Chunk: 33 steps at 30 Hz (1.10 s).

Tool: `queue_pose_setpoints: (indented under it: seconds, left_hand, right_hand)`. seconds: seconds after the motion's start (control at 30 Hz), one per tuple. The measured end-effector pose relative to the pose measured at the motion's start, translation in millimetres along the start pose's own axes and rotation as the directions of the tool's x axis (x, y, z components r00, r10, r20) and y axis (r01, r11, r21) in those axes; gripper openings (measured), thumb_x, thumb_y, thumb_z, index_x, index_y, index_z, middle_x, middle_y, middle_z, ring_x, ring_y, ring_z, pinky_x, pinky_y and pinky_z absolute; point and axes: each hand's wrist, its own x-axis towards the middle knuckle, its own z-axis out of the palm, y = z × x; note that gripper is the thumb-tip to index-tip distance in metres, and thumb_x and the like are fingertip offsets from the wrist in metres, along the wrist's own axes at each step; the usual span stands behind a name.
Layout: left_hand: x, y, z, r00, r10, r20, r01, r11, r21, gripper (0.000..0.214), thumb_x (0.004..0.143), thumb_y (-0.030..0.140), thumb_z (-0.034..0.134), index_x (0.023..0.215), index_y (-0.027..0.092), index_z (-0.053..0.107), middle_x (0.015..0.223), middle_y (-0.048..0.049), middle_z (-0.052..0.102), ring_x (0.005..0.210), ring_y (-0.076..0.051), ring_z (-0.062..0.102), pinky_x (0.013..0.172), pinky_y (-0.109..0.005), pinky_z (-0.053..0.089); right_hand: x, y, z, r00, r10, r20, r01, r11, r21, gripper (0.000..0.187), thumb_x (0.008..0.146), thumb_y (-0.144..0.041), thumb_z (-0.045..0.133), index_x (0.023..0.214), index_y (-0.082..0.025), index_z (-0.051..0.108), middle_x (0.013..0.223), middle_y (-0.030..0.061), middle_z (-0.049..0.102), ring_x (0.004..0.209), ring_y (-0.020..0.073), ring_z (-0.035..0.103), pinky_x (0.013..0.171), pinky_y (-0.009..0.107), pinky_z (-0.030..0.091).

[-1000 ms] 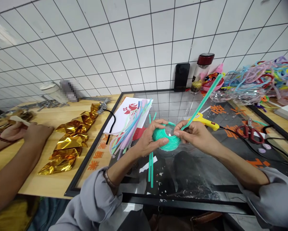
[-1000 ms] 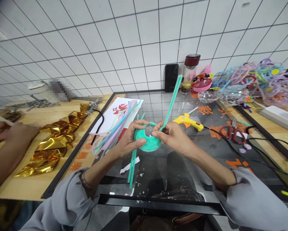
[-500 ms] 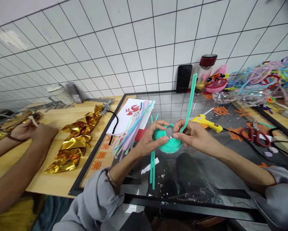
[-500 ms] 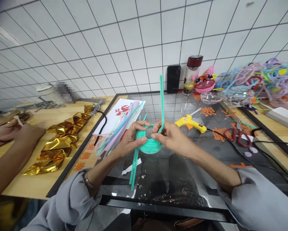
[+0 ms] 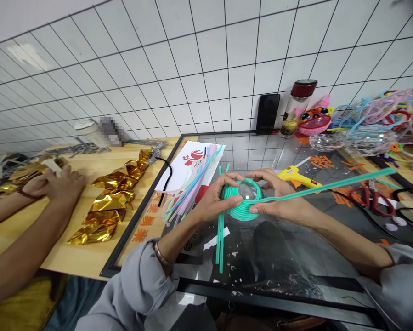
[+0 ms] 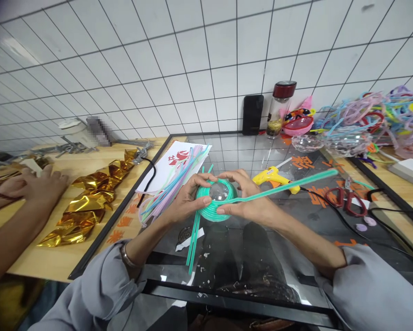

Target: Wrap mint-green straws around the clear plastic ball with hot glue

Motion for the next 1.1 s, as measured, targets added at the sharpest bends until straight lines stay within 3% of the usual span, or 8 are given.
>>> queue_pose_setpoints:
  seconds: [0.47, 0.53, 0.67, 0.73, 0.97, 1.1]
  left_hand:
    - [3, 0, -2.6, 0.999, -0.047, 0.002, 0.047, 0.996, -0.079, 0.029, 0.085, 0.041, 0.074, 0.100, 0.023, 0.058, 0.125, -0.0070, 0.062, 0.125, -0.024, 0.056, 0.108, -0.045, 0.042]
    - [3, 0, -3.0, 0.999, -0.052, 0.008, 0.052, 0.995, -0.086, 0.028, 0.085, 0.041, 0.075, 0.100, 0.023, 0.059, 0.126, -0.0072, 0.061, 0.125, -0.024, 0.055, 0.107, -0.044, 0.043]
    - [4, 0, -2.5, 1.000, -0.018, 0.024, 0.020, 0.994, -0.110, 0.024, 0.086, 0.035, 0.074, 0.100, 0.023, 0.059, 0.124, -0.0066, 0.063, 0.124, -0.023, 0.056, 0.106, -0.043, 0.044]
    - [4, -1, -2.2, 1.000, 0.003, 0.029, 0.000, 0.993, -0.119, 0.023, 0.086, 0.032, 0.074, 0.101, 0.023, 0.059, 0.123, -0.0061, 0.064, 0.124, -0.022, 0.056, 0.107, -0.042, 0.044]
    - [4, 1, -4.2, 0.999, 0.009, 0.039, -0.005, 0.996, -0.085, 0.024, 0.084, 0.030, 0.074, 0.101, 0.023, 0.058, 0.125, -0.0076, 0.064, 0.126, -0.024, 0.056, 0.108, -0.045, 0.043]
    - [4, 4, -3.5, 0.999, -0.031, 0.039, 0.034, 0.996, -0.077, 0.030, 0.081, 0.033, 0.077, 0.099, 0.022, 0.057, 0.126, -0.0090, 0.063, 0.125, -0.025, 0.057, 0.108, -0.046, 0.043]
  right_hand:
    - [-5, 8, 14, 0.993, 0.100, -0.056, -0.088, 0.978, 0.189, 0.067, 0.059, -0.041, 0.087, 0.119, -0.025, 0.062, 0.121, 0.0069, 0.060, 0.115, 0.0275, 0.058, 0.094, 0.043, 0.050]
    - [-5, 6, 11, 0.992, 0.116, -0.048, -0.102, 0.966, 0.238, 0.062, 0.058, -0.041, 0.089, 0.112, -0.025, 0.063, 0.119, 0.0062, 0.060, 0.109, 0.0255, 0.060, 0.091, 0.041, 0.051]
    - [-4, 3, 1, 0.995, 0.090, -0.032, -0.079, 0.965, 0.249, 0.033, 0.064, -0.041, 0.086, 0.078, -0.021, 0.064, 0.107, 0.0057, 0.062, 0.100, 0.0219, 0.061, 0.084, 0.035, 0.050]
    - [-2, 2, -5, 0.997, 0.077, -0.018, -0.071, 0.970, 0.234, 0.029, 0.068, -0.042, 0.084, 0.067, -0.020, 0.064, 0.099, 0.0053, 0.062, 0.095, 0.0202, 0.060, 0.082, 0.033, 0.050]
    - [2, -5, -19, 0.989, 0.119, 0.085, -0.132, 0.978, 0.164, 0.037, 0.064, -0.051, 0.087, 0.060, -0.019, 0.068, 0.083, 0.0033, 0.062, 0.079, 0.0162, 0.058, 0.073, 0.031, 0.048]
    - [2, -5, -26, 0.964, 0.236, 0.122, -0.256, 0.946, 0.197, 0.041, 0.064, -0.054, 0.085, 0.062, -0.018, 0.066, 0.068, 0.0003, 0.059, 0.065, 0.0128, 0.051, 0.059, 0.028, 0.041]
